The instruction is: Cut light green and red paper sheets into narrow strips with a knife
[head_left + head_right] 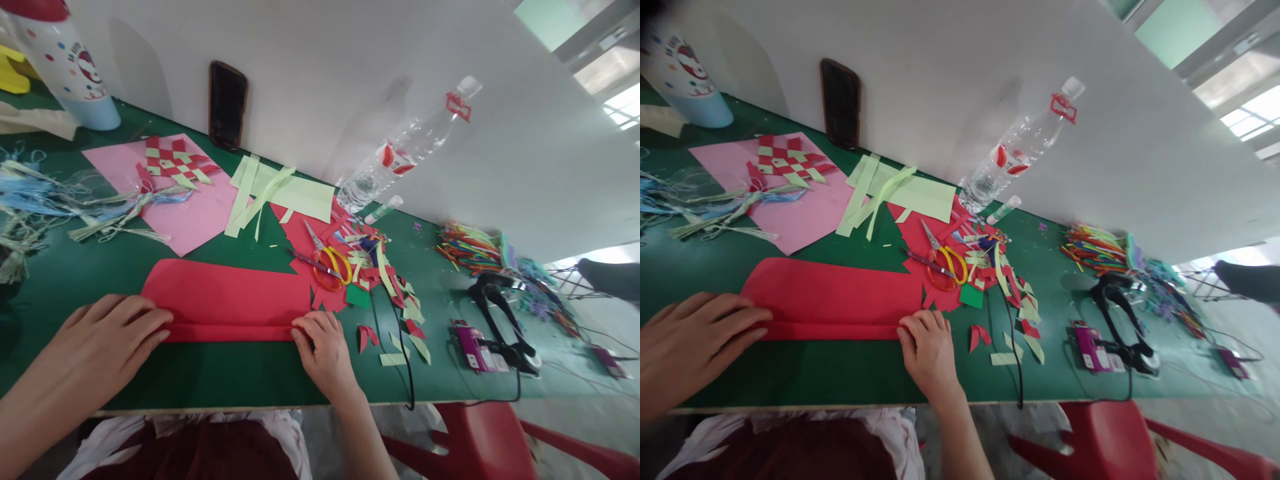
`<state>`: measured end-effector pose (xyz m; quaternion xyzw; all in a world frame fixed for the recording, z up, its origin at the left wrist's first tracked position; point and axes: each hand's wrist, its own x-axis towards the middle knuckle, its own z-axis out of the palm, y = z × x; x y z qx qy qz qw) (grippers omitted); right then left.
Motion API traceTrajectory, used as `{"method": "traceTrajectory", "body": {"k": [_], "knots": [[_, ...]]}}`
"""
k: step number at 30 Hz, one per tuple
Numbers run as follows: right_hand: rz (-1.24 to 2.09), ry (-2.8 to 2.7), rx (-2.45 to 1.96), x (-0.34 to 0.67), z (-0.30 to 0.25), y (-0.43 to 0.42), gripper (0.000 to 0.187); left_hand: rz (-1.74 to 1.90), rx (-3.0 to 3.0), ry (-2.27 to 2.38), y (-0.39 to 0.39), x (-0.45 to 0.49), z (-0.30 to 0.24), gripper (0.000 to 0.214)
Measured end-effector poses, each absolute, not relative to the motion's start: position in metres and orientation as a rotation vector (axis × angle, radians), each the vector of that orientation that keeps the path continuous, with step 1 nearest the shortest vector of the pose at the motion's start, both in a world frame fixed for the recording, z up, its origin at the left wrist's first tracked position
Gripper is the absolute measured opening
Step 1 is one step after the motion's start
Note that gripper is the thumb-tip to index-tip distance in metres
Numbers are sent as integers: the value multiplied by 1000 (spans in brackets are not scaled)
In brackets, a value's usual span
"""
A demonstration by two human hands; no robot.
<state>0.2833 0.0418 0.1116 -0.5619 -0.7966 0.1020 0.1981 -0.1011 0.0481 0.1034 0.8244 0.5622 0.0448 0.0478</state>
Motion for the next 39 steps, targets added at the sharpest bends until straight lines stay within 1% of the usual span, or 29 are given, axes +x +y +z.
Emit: {"method": "traceTrajectory", "body": {"k": [2, 3, 6, 10, 12, 14, 16, 23, 25, 27, 29, 31, 35, 39], "knots": [[298, -2218, -1571, 283, 111, 42, 19, 164, 2634, 1648, 47, -102, 100, 41], [298, -2214, -1572, 283, 111, 41, 19, 178, 2686, 1604, 46, -103, 97, 45], [285, -2216, -1589, 282, 109, 40, 16, 250, 2786, 1480, 43, -107, 90, 62], [265, -2214, -1594, 282, 106, 36, 17, 450, 2862, 1392, 33, -101, 82, 89], [239, -2222, -1583, 282, 106, 35, 19, 523, 2838, 1404, 26, -92, 79, 87], [192, -2243, -1563, 282, 105, 34, 22, 582, 2804, 1415, 21, -82, 77, 75], [135, -2265, -1548, 283, 105, 34, 22, 623, 2767, 1433, 18, -75, 74, 69], [-51, -2255, -1547, 279, 101, 30, 17, 691, 2676, 1461, 17, -65, 78, 75], [-115, -2250, -1513, 273, 100, 28, 22, 698, 2671, 1456, 17, -63, 81, 77], [-141, -2297, -1431, 264, 99, 26, 33, 699, 2676, 1435, 18, -62, 83, 79], [-102, -2377, -1325, 252, 100, 25, 46, 704, 2689, 1418, 18, -61, 83, 80], [-13, -2447, -1253, 238, 100, 24, 50, 705, 2704, 1398, 19, -60, 81, 81], [128, -2458, -1282, 215, 100, 23, 41, 699, 2734, 1381, 19, -65, 74, 76], [172, -2436, -1343, 207, 95, 24, 40, 665, 2784, 1346, 20, -80, 67, 66]]}}
